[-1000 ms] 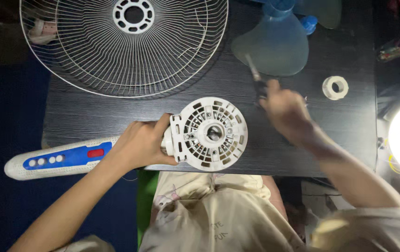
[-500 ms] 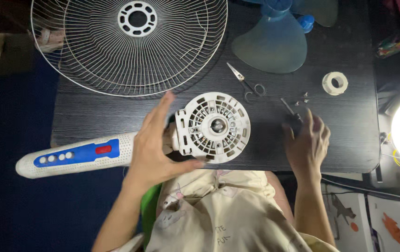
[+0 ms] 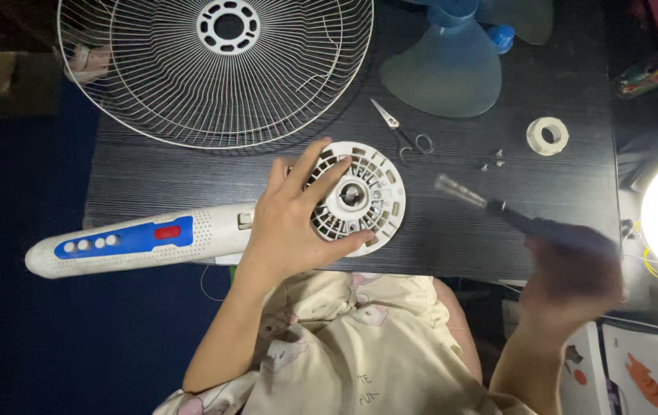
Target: The person disassembles a handheld fan by removing screws from the rear housing with a screwdriver and scissors. They separate the rear cover from the motor assembly, then reattach it and continue adjusting the screws.
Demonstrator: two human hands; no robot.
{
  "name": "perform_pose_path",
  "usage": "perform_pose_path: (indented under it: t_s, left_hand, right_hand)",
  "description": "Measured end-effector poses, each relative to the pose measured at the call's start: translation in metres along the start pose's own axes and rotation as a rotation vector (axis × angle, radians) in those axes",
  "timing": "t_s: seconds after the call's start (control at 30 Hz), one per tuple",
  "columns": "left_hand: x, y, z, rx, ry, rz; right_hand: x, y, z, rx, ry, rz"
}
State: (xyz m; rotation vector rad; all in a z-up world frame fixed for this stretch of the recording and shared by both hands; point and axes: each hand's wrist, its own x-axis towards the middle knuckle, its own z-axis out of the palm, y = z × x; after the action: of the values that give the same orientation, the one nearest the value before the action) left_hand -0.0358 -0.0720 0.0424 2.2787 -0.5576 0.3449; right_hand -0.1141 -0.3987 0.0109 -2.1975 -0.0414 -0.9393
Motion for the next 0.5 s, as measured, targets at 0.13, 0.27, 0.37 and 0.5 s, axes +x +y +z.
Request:
perform_pose_path:
  t_s: [0.13,0.27,0.37,0.5]
  left_hand:
    - [0.0,-0.002,-0.002,-0.07,0.001,0.033]
    - [-0.002,-0.001,-0.007,-0.143,-0.047,0.005]
    - [-0.004,0.0,-0.007,-0.156,-0.066,-0.003]
    - [-0.008,0.0,-0.006,-0.173,-0.058,0.006]
  right_hand:
    - [0.035,-0.037,0.01,0.615,0.116,0.001]
    - [0.05,-0.054,0.023,0.623,0.094,-0.073]
    - [0.046,-0.057,0.027,0.591,0.027,-0.055]
    - [0.029,-0.061,0.02,0.499,-0.15,0.007]
